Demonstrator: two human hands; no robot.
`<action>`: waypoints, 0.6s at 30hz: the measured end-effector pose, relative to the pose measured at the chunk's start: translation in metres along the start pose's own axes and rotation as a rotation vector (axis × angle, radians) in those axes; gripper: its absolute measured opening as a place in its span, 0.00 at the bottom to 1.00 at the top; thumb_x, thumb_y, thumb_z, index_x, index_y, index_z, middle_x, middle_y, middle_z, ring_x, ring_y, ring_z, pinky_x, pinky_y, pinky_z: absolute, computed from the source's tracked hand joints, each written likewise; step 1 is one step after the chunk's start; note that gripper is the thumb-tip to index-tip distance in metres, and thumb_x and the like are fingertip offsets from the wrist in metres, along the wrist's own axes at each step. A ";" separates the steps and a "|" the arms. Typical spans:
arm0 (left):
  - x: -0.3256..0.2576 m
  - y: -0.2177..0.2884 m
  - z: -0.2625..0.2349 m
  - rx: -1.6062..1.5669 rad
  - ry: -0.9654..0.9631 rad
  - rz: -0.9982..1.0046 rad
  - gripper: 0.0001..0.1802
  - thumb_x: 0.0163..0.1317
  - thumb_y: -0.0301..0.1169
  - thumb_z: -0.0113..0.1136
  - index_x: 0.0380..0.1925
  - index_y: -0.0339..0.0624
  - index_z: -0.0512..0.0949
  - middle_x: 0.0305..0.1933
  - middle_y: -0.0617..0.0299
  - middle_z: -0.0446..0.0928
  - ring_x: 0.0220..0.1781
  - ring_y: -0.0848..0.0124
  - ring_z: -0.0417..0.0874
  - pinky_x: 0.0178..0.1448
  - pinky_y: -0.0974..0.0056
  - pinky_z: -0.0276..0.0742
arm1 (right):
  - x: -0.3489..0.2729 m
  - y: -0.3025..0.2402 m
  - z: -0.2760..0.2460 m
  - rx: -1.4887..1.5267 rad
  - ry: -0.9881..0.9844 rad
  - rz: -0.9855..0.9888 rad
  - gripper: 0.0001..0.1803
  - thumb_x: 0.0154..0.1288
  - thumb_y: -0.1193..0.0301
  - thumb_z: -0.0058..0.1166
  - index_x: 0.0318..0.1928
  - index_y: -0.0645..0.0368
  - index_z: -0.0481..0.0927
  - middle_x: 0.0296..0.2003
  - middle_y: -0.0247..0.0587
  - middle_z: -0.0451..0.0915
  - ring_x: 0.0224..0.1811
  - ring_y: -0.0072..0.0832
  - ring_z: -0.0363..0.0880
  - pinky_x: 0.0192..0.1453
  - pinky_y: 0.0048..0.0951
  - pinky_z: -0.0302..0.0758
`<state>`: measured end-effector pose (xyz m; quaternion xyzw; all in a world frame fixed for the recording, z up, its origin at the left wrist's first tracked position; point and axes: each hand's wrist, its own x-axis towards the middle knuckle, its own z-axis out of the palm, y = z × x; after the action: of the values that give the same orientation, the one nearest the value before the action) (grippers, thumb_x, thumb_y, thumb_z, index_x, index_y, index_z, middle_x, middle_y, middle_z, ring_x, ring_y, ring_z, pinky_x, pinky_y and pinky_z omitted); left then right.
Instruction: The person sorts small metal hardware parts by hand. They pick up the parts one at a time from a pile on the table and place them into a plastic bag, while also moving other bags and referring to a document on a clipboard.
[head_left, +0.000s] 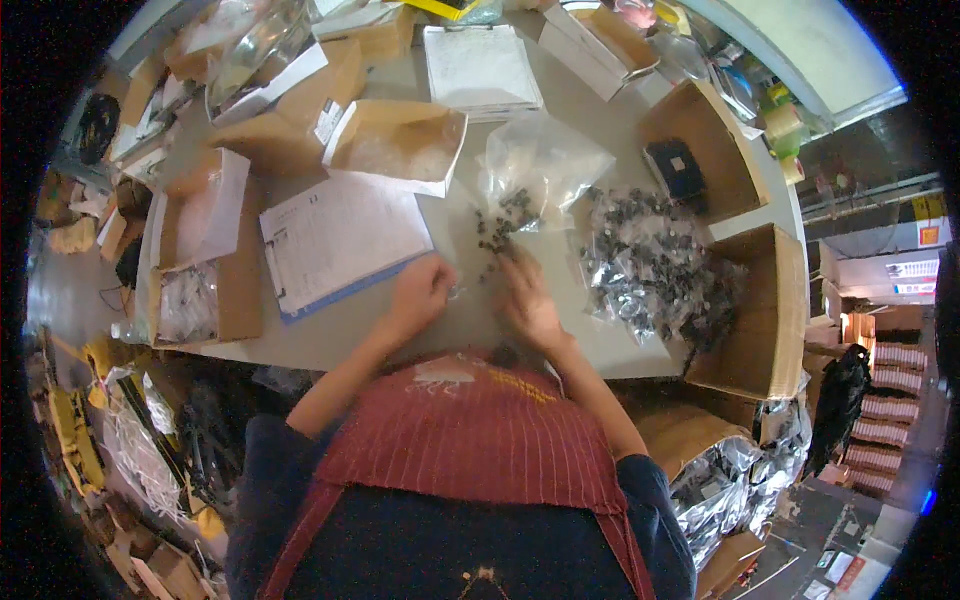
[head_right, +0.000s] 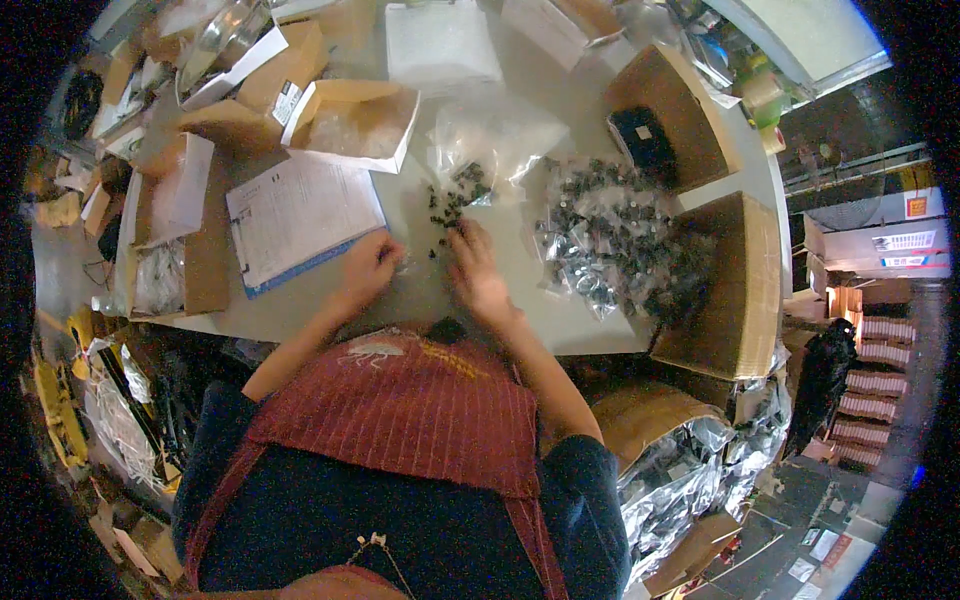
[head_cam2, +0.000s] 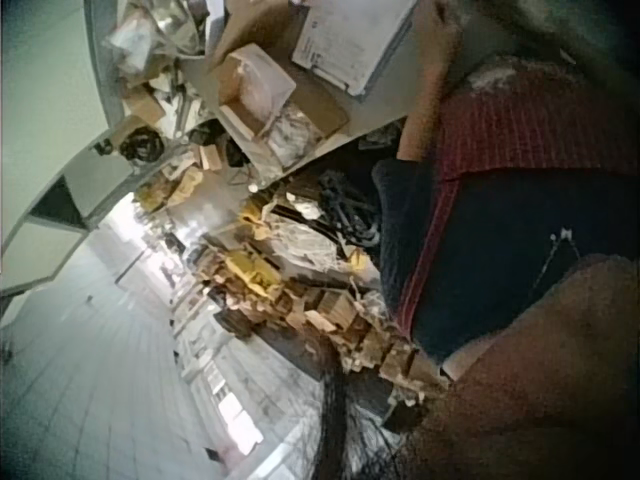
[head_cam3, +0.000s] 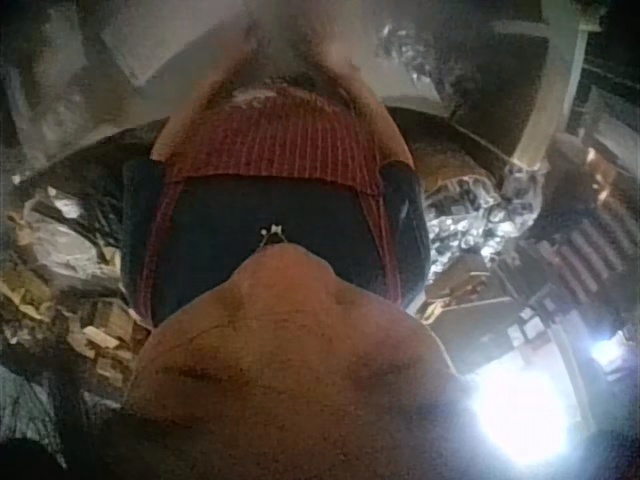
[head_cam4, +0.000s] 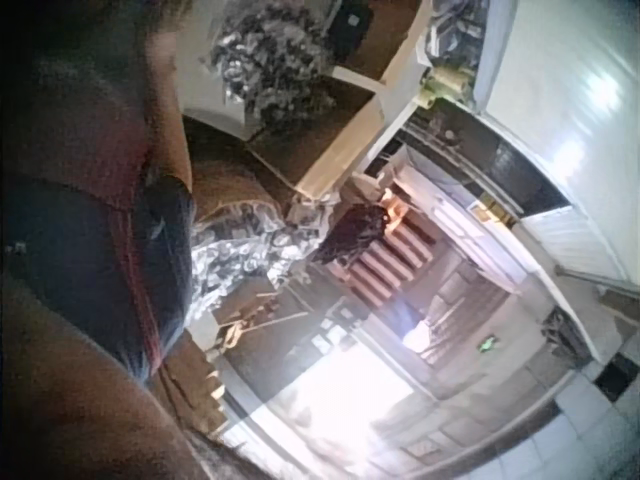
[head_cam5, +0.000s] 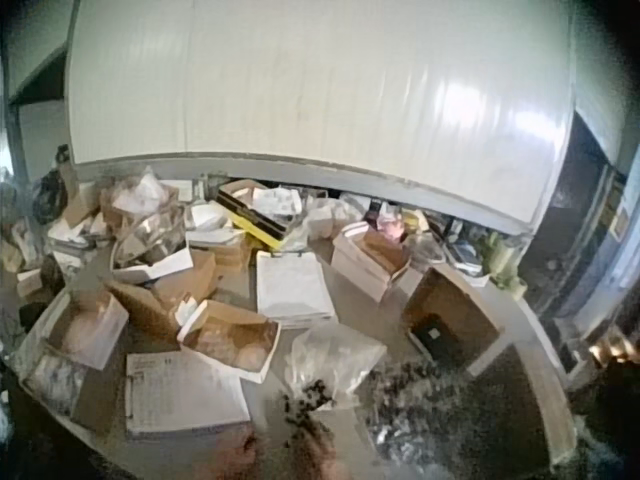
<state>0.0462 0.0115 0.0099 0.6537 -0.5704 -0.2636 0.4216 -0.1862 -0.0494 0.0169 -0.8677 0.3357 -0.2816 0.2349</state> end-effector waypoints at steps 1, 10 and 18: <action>0.000 0.004 -0.003 0.029 -0.002 0.016 0.07 0.61 0.31 0.64 0.33 0.39 0.79 0.31 0.51 0.80 0.35 0.53 0.82 0.41 0.54 0.76 | -0.002 0.006 0.000 0.000 -0.010 0.002 0.32 0.63 0.74 0.56 0.69 0.60 0.67 0.70 0.58 0.63 0.72 0.57 0.62 0.75 0.48 0.62; -0.001 -0.004 0.001 0.150 -0.007 0.204 0.13 0.63 0.38 0.66 0.34 0.39 0.80 0.36 0.53 0.80 0.35 0.56 0.82 0.40 0.56 0.77 | 0.016 0.032 0.002 -0.226 0.138 0.119 0.19 0.57 0.79 0.52 0.51 0.59 0.78 0.48 0.50 0.77 0.50 0.52 0.75 0.54 0.48 0.74; -0.012 0.028 0.000 0.189 -0.100 0.071 0.13 0.57 0.39 0.70 0.28 0.43 0.78 0.31 0.55 0.79 0.40 0.55 0.80 0.42 0.52 0.75 | 0.016 0.028 -0.008 -0.276 0.034 0.069 0.17 0.55 0.78 0.53 0.47 0.58 0.80 0.43 0.48 0.79 0.46 0.50 0.76 0.49 0.45 0.76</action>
<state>0.0288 0.0229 0.0323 0.6559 -0.6359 -0.2259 0.3381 -0.1941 -0.0813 0.0119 -0.8748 0.4049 -0.2389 0.1171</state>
